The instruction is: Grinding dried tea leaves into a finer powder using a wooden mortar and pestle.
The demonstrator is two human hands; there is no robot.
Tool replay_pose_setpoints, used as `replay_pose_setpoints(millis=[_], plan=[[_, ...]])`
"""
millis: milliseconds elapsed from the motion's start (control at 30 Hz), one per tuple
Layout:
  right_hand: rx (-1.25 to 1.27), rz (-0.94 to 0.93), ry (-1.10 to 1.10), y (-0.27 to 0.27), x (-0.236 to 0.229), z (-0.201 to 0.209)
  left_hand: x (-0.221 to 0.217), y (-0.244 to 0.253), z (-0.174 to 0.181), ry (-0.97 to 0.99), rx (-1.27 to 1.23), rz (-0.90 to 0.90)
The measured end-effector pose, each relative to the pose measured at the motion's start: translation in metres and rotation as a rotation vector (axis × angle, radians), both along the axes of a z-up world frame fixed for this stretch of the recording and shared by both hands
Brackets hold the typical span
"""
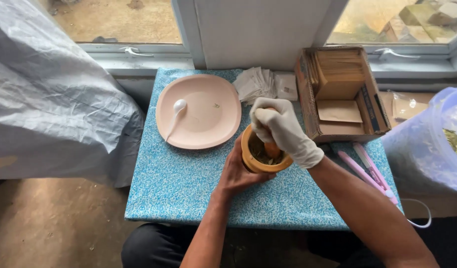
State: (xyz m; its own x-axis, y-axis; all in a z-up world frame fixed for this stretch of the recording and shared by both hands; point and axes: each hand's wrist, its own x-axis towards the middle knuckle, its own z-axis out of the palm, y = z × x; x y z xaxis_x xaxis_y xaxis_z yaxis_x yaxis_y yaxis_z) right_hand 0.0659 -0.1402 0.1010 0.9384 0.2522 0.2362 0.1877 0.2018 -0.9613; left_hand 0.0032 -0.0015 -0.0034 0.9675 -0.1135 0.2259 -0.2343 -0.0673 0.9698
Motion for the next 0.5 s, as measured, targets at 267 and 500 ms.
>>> replay_pose_setpoints(millis=[267, 500], plan=[[0.099, -0.083, -0.036, 0.019, -0.005, -0.008, -0.009, 0.007, -0.010, 0.037, 0.057, 0.009], [0.067, -0.111, -0.195, 0.008, -0.008, -0.002, -0.005, 0.007, -0.007, 0.045, 0.018, -0.019]])
